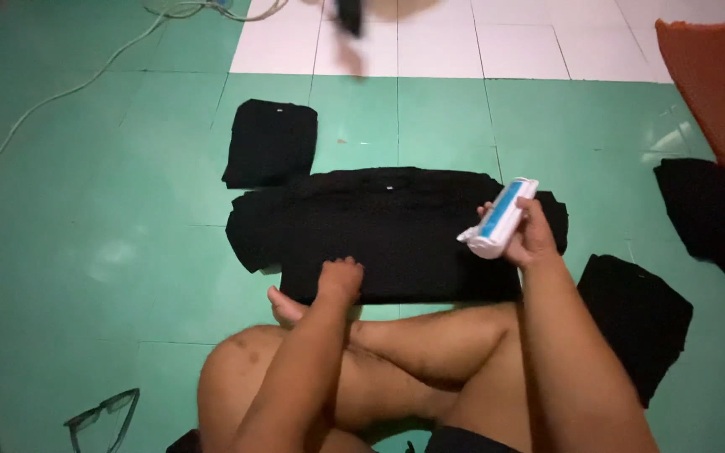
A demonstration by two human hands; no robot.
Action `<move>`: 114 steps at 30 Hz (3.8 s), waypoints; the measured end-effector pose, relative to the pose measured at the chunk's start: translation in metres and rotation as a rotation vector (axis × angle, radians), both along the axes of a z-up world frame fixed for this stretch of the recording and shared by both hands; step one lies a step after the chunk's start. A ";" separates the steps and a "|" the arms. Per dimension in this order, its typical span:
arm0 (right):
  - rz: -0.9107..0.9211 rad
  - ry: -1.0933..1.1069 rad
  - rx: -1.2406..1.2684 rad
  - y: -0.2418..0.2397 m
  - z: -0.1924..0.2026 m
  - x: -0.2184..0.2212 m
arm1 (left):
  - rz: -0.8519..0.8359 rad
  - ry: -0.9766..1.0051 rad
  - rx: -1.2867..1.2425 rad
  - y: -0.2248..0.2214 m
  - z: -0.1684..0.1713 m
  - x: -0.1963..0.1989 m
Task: Using a lint roller to clean a black t-shirt and then folding it on the floor.
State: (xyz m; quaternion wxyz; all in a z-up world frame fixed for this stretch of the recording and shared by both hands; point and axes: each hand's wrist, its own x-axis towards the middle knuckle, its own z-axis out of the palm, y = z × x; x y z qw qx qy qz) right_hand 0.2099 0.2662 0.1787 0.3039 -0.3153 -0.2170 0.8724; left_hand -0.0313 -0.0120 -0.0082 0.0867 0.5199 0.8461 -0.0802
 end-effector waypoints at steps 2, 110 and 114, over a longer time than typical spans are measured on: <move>0.080 -0.152 0.049 0.005 0.017 0.009 | -0.090 -0.009 0.052 -0.003 0.027 0.012; 1.147 -1.073 1.550 -0.075 -0.134 -0.074 | 0.331 -0.601 0.058 -0.008 0.071 -0.015; 1.125 -1.056 1.461 -0.077 -0.122 -0.074 | 0.277 -0.633 0.005 -0.010 0.112 -0.001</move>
